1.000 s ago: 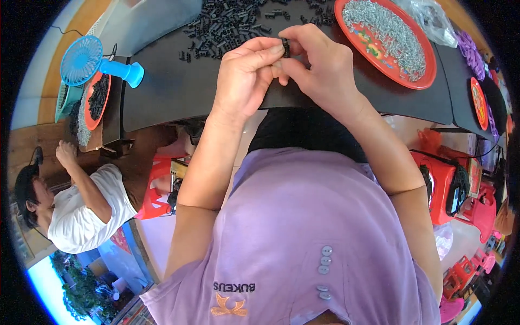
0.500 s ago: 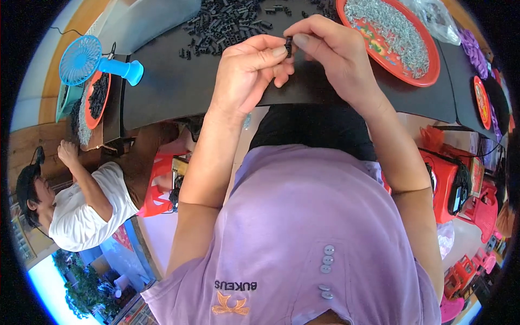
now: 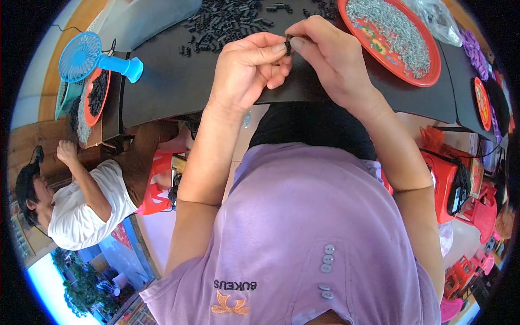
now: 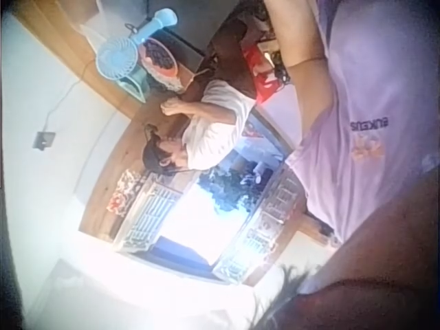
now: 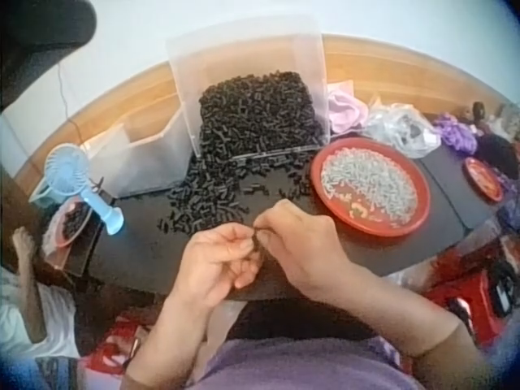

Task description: The person assembles small plastic sleeves and metal pins by hand at a workbench.

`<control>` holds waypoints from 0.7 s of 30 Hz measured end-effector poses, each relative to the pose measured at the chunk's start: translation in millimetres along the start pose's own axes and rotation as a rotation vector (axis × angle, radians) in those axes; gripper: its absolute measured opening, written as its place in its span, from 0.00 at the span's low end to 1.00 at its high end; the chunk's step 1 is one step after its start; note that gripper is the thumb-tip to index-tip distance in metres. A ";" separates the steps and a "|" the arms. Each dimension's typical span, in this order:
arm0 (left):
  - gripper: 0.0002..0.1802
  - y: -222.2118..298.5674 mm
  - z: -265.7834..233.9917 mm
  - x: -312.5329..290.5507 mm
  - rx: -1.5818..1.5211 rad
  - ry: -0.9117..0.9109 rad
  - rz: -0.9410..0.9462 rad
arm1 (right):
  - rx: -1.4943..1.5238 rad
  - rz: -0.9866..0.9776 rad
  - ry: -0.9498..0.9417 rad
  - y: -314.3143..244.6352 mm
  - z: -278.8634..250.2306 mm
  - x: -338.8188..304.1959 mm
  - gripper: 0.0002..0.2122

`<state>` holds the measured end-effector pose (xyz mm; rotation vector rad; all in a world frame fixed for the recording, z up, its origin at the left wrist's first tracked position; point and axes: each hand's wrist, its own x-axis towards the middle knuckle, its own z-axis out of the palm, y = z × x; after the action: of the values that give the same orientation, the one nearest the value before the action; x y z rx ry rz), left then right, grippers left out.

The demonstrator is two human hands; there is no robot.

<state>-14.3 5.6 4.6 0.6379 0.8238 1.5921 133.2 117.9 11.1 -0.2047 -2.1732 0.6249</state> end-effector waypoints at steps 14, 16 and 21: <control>0.09 -2.0 -5.5 0.8 -0.023 -0.040 0.017 | -0.198 -0.144 0.008 -10.4 0.9 8.5 0.14; 0.08 -1.8 -4.4 -0.3 -0.036 -0.055 0.016 | -0.231 -0.184 0.015 -7.8 1.5 9.8 0.14; 0.08 -1.9 -1.7 -1.1 -0.017 -0.025 0.003 | -0.252 -0.333 0.070 1.0 4.1 8.9 0.13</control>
<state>-14.2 4.4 2.1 0.6456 0.7906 1.5897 124.3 120.4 14.7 0.0053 -2.1496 0.1540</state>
